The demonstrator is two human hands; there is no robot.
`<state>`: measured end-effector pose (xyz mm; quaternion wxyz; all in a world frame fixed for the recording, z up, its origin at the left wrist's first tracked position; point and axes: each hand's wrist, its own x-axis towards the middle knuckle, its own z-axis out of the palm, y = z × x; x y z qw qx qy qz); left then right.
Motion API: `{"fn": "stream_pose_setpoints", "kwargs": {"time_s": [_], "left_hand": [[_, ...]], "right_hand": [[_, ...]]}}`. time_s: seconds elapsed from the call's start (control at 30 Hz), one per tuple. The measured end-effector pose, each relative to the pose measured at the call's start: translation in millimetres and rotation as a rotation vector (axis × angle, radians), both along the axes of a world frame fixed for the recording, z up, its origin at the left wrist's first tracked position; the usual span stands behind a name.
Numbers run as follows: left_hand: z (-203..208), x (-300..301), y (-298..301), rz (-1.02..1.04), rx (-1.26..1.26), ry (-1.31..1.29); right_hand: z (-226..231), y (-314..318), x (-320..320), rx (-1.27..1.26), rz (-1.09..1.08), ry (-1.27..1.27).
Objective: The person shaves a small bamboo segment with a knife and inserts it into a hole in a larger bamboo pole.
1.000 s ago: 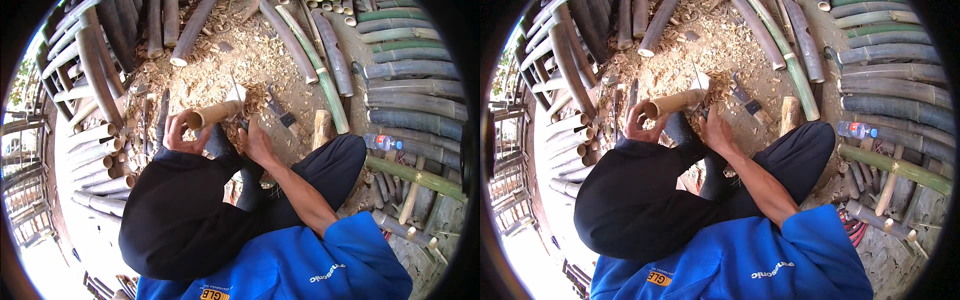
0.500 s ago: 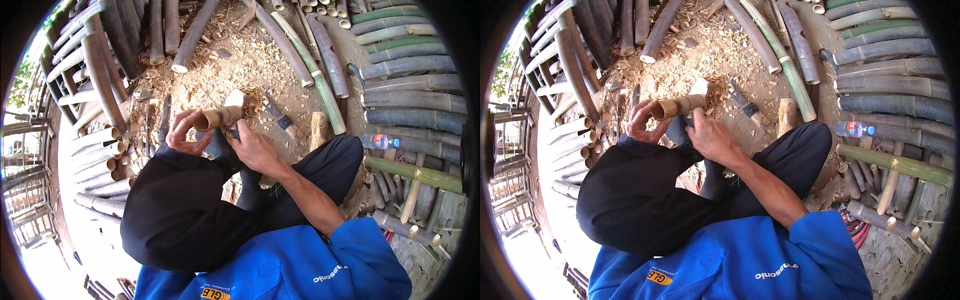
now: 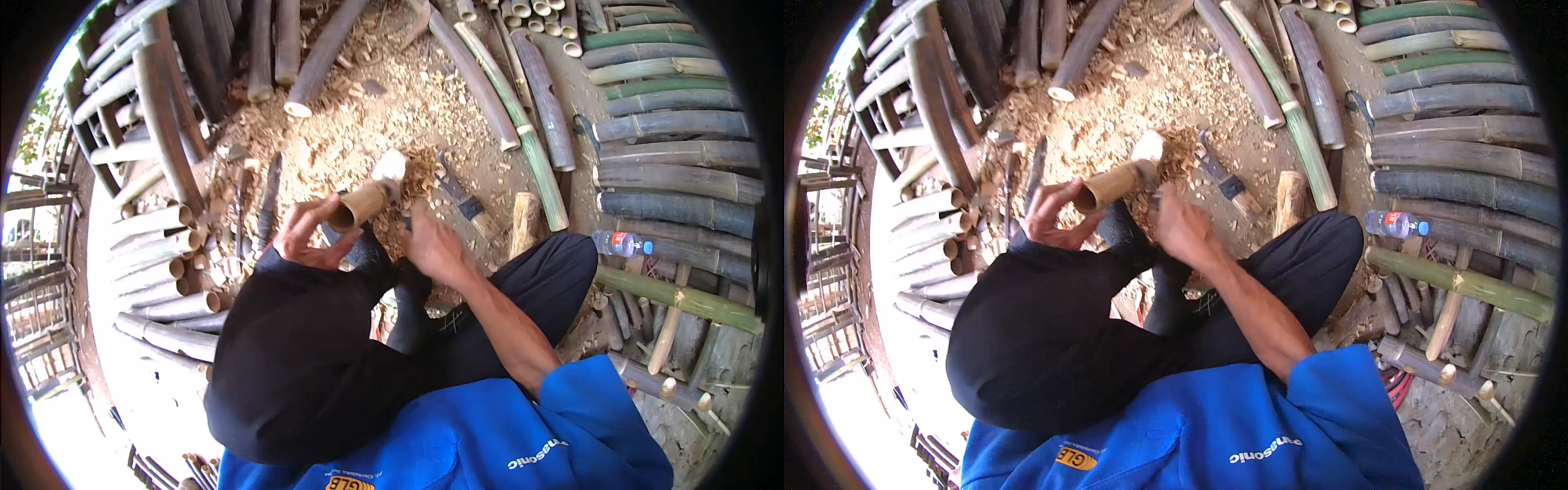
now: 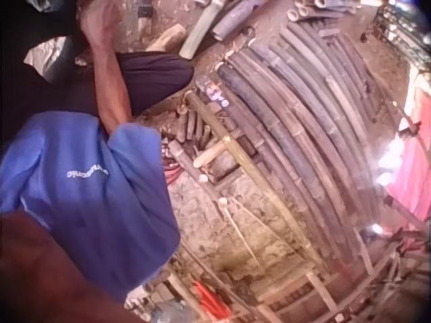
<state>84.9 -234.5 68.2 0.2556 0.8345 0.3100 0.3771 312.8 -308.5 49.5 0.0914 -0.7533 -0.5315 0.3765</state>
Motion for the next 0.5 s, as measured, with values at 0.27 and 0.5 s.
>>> {"fn": "stream_pose_setpoints", "kwargs": {"time_s": [0.27, 0.5], "left_hand": [[-26, -2, 13, 0.074, 0.029, -0.063], [-43, 10, 22, 0.140, -0.046, 0.012]], "right_hand": [[-17, 15, -19, 0.033, -0.023, 0.055], [-53, 31, -22, 0.075, -0.114, 0.079]]}}
